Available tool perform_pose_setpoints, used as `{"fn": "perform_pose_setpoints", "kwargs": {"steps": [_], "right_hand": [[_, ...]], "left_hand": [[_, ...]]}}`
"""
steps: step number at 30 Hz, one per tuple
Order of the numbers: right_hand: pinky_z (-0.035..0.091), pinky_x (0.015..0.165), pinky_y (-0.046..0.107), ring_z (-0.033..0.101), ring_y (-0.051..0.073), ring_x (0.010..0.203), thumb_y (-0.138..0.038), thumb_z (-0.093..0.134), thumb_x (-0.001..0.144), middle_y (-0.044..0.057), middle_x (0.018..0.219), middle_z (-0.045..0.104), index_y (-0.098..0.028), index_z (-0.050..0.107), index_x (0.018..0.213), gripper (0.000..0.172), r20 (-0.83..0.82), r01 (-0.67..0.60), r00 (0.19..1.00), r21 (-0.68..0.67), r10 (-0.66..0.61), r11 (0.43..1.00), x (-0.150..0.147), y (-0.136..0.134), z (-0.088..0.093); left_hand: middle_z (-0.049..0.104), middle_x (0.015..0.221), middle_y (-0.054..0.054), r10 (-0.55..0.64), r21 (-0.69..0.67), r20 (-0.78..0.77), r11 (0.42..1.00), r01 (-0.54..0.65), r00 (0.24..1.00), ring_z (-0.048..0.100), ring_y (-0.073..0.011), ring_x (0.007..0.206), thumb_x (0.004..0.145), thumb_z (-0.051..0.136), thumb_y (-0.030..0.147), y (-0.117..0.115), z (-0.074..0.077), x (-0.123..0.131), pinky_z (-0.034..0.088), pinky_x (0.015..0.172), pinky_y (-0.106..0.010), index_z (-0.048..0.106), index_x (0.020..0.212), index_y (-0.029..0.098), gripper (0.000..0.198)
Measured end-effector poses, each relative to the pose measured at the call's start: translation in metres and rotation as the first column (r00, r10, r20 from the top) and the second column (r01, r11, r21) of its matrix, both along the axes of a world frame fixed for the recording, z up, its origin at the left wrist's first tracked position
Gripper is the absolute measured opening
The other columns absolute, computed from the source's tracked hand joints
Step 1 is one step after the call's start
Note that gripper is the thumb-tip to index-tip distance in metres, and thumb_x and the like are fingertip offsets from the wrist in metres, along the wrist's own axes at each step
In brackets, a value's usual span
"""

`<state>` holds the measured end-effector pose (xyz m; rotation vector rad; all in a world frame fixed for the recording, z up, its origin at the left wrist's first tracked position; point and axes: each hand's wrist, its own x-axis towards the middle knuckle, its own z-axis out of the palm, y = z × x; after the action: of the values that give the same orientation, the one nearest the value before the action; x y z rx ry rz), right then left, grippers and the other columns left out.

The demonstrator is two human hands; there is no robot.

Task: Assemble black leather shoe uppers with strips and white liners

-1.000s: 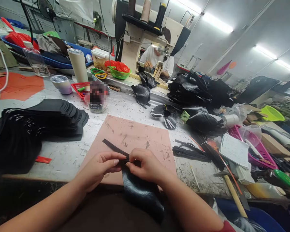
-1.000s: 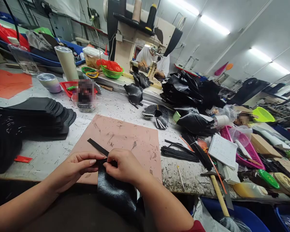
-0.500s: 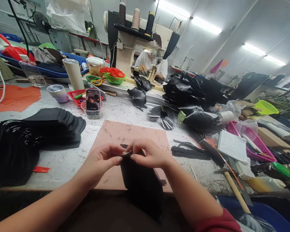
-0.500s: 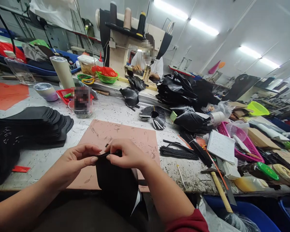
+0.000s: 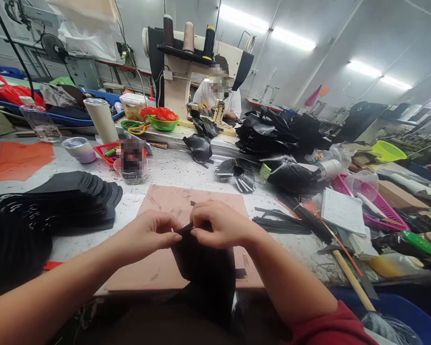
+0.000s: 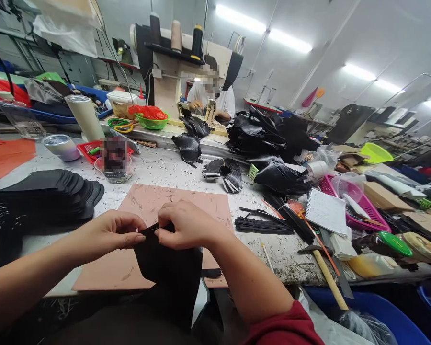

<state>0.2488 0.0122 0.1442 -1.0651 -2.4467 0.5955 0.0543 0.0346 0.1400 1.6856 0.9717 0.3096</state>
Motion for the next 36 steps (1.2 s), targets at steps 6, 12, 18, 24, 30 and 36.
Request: {"fn": "perform_pose_setpoints", "kwargs": {"steps": [6,12,18,24,30,36], "right_hand": [[0.034,0.075,0.027,0.048,0.010,0.061,-0.016,0.057,0.072,-0.004,0.063,0.055,-0.017,0.050,0.064,0.010,0.038,0.006,0.999,0.008,-0.006,1.000,-0.001,0.002,0.001],[0.033,0.075,0.028,0.047,0.010,0.057,-0.016,0.055,0.072,-0.004,0.059,0.056,-0.016,0.054,0.064,0.007,0.119,0.030,0.992,0.015,-0.032,0.999,-0.008,-0.003,0.001],[0.033,0.078,0.029,0.050,0.011,0.059,-0.016,0.056,0.069,-0.002,0.060,0.060,-0.017,0.058,0.065,0.004,0.156,-0.005,0.988,0.047,-0.003,0.999,-0.008,-0.007,0.006],[0.034,0.079,0.029,0.048,0.010,0.057,-0.014,0.056,0.066,-0.003,0.061,0.061,-0.017,0.059,0.065,0.003,0.151,0.001,0.989,0.017,-0.003,1.000,0.001,-0.003,0.008],[0.034,0.078,0.029,0.048,0.010,0.057,-0.014,0.055,0.068,-0.004,0.060,0.059,-0.017,0.059,0.066,0.005,0.156,0.005,0.988,0.008,-0.006,1.000,-0.002,-0.005,0.008],[0.034,0.075,0.029,0.047,0.010,0.055,-0.013,0.053,0.068,-0.002,0.058,0.059,-0.016,0.058,0.062,0.008,0.200,0.007,0.980,0.081,-0.023,0.997,-0.004,-0.010,0.012]], "left_hand": [[0.041,0.049,0.006,-0.109,0.080,-0.084,0.990,0.116,0.990,0.037,-0.0089,0.049,0.065,0.057,0.032,0.006,0.000,-0.001,0.030,0.047,-0.018,0.066,0.077,0.018,0.020],[0.040,0.054,0.006,-0.228,0.147,-0.151,0.957,0.250,0.962,0.039,-0.0092,0.051,0.065,0.055,0.026,0.009,0.004,-0.001,0.032,0.045,-0.017,0.064,0.085,0.019,0.022],[0.040,0.048,0.006,-0.210,0.076,-0.210,0.970,0.230,0.955,0.038,-0.0081,0.042,0.065,0.054,0.029,0.005,0.008,0.004,0.030,0.036,-0.016,0.058,0.063,0.017,0.013],[0.048,0.051,0.005,-0.263,0.015,-0.237,0.962,0.274,0.935,0.045,-0.0088,0.039,0.068,0.052,0.030,0.004,0.010,0.004,0.031,0.035,-0.017,0.062,0.075,0.019,0.016],[0.045,0.050,0.006,-0.318,-0.020,-0.188,0.947,0.320,0.929,0.044,-0.0094,0.038,0.066,0.054,0.027,0.011,0.007,0.001,0.031,0.036,-0.018,0.063,0.082,0.020,0.020],[0.039,0.050,0.006,-0.267,0.092,-0.107,0.956,0.277,0.958,0.039,-0.0078,0.044,0.061,0.059,0.026,0.008,0.006,0.014,0.031,0.040,-0.017,0.054,0.056,0.018,0.012]]}}
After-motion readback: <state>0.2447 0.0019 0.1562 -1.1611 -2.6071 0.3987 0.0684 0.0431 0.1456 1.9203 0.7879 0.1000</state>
